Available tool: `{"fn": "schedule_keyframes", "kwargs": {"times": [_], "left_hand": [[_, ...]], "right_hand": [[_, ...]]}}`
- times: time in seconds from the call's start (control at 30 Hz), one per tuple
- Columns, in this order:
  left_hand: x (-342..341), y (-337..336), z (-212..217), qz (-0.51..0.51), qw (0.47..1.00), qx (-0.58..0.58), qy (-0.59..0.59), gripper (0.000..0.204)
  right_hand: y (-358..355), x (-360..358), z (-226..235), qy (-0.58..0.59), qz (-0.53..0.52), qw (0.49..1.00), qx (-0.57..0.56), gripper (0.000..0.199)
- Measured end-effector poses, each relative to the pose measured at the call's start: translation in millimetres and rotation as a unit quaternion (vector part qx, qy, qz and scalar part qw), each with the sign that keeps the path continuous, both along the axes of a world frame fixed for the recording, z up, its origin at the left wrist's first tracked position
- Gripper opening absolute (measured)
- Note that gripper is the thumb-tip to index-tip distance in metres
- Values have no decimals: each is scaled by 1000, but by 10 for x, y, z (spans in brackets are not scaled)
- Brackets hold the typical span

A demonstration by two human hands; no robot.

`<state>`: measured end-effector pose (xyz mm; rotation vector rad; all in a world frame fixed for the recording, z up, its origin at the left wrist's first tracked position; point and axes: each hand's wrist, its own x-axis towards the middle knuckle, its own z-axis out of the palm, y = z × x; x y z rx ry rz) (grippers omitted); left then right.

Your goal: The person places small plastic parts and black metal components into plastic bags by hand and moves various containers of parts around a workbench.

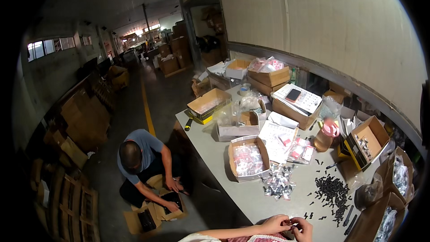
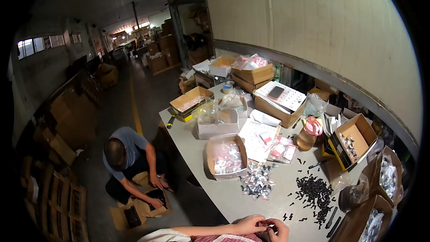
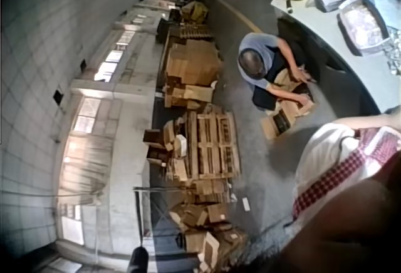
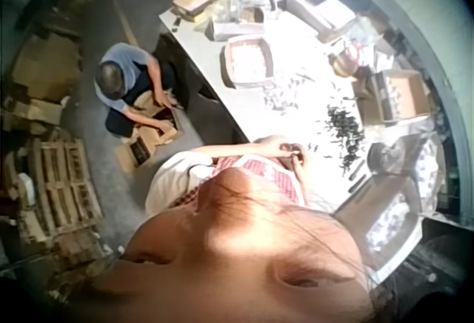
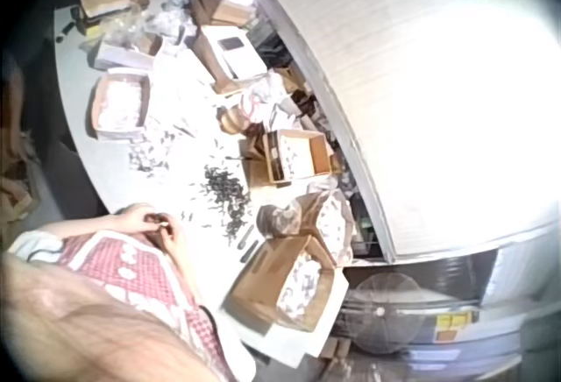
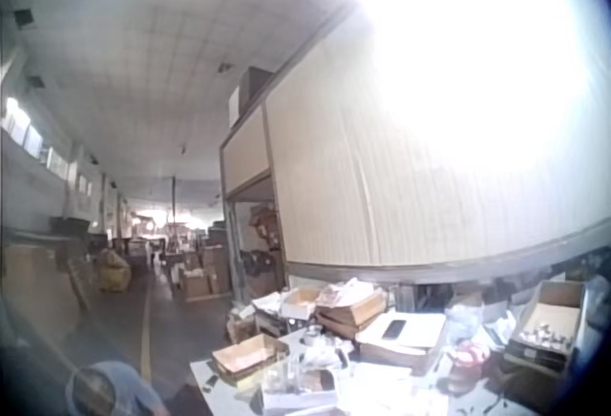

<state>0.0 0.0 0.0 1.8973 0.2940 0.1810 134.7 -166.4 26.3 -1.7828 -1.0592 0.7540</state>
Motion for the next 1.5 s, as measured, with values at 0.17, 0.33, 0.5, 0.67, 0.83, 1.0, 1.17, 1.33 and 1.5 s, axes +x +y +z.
{"fn": "schedule_keyframes", "kwargs": {"times": [0.17,0.33,0.5,0.67,0.83,1.0,1.17,1.33,1.5], "left_hand": [[46,-5,-82,-21,999,-38,-20,31],[73,26,77,-23,989,-146,-23,23],[40,28,-31,-5,964,-265,-37,25],[30,9,-33,7,894,-439,86,41],[38,105,165,28,873,-484,54,41],[27,108,43,86,904,-418,30,35],[16,57,52,102,978,146,-107,49],[250,107,-60,-27,989,136,-52,18],[268,58,-89,47,994,-47,91,32]], "right_hand": [[-76,-77,76,37,-34,998,49,38],[-73,-95,84,2,-63,998,0,24],[-14,-154,62,19,-138,989,53,16],[56,-187,135,71,-200,974,80,11],[53,-158,-58,32,-246,963,106,17],[104,-190,-42,-71,-217,969,97,19],[103,-260,133,-283,-175,941,62,14],[176,-335,292,-239,-68,964,89,12],[-26,306,130,-127,-249,958,59,17]]}}
